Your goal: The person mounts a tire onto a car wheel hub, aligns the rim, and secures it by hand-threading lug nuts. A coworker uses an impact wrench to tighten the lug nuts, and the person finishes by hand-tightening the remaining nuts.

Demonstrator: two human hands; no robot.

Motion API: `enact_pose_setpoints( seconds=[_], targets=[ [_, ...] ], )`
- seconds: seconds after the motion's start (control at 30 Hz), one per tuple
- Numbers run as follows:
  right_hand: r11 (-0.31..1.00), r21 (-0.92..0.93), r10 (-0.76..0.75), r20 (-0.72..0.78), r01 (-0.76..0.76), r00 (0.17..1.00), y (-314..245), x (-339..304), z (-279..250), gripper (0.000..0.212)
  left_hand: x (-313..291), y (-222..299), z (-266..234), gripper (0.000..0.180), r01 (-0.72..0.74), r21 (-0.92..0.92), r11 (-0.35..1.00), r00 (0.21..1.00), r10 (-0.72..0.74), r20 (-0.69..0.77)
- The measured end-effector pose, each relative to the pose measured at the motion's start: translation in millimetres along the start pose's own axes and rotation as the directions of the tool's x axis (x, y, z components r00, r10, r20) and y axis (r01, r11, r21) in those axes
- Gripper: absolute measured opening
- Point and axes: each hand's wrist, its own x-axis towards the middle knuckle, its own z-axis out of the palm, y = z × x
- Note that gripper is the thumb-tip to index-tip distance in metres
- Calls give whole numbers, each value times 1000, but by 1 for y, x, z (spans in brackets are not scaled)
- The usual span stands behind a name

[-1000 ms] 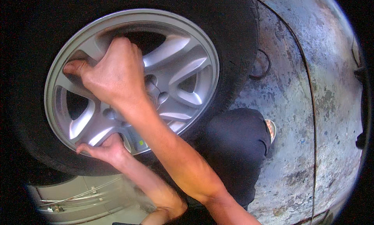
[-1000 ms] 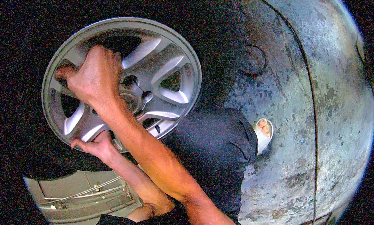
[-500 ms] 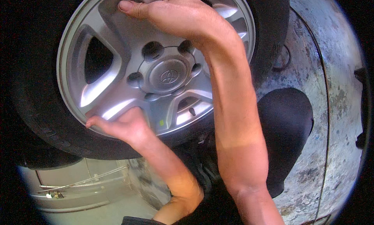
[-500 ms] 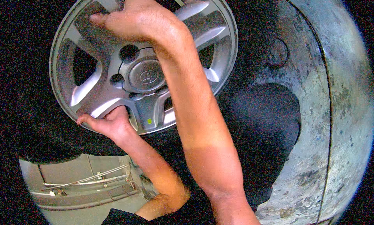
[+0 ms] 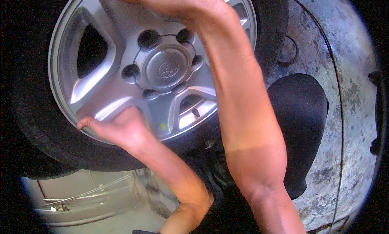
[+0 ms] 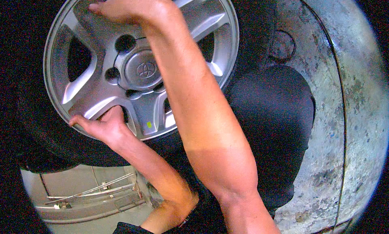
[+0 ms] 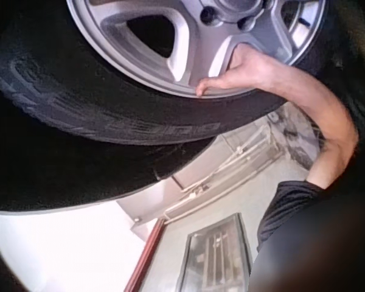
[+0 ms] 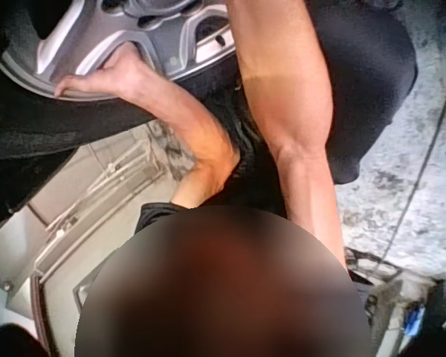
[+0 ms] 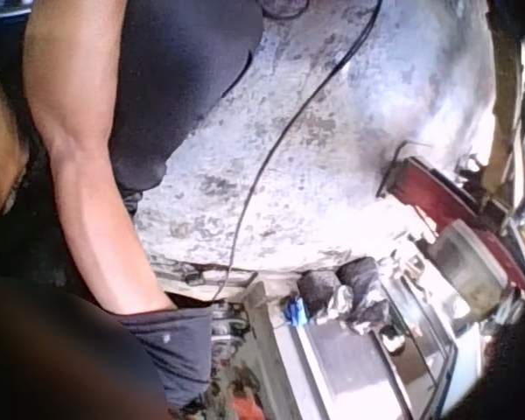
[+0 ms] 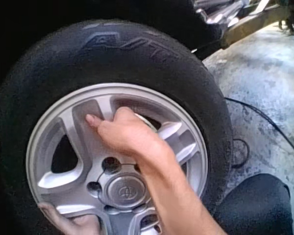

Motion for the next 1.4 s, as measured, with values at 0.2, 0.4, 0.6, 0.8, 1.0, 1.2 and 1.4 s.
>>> enact_pose_setpoints(
  seconds=[0.2, 0.4, 0.6, 0.8, 1.0, 1.2, 1.4],
  targets=[
    [986, 167, -40, 70, 28, 997, 22, 1, -15, 80, -5, 0, 12, 91, 16, -22, 1000, 1000, -16, 7],
    [985, 171, 7, 75, -20, 997, 35, 7, -18, 78, -1, -4, 20, 97, -61, 94, 994, 998, 64, -30],
    [957, 287, -5, 110, -27, 994, 35, 4, -16, 73, -1, -7, 20, 88, -50, 28, 998, 997, 51, -52],
    [965, 263, 21, -74, -1, 997, 33, 6, 5, 69, 6, -10, 17, 90, -59, 44, 997, 998, 58, 9],
    [941, 337, 38, 8, -39, 999, 35, -5, -1, 67, 3, -11, 12, 89, -66, 58, 996, 998, 66, 0],
    [936, 351, 60, -87, -25, 994, 35, -6, 10, 64, 4, -6, 16, 88, -42, 30, 999, 998, 41, 38],
    [824, 557, 152, -38, -105, 988, 31, -14, 12, 59, 8, 1, 23, 79, -95, 60, 994, 995, 93, 39]
  ],
)
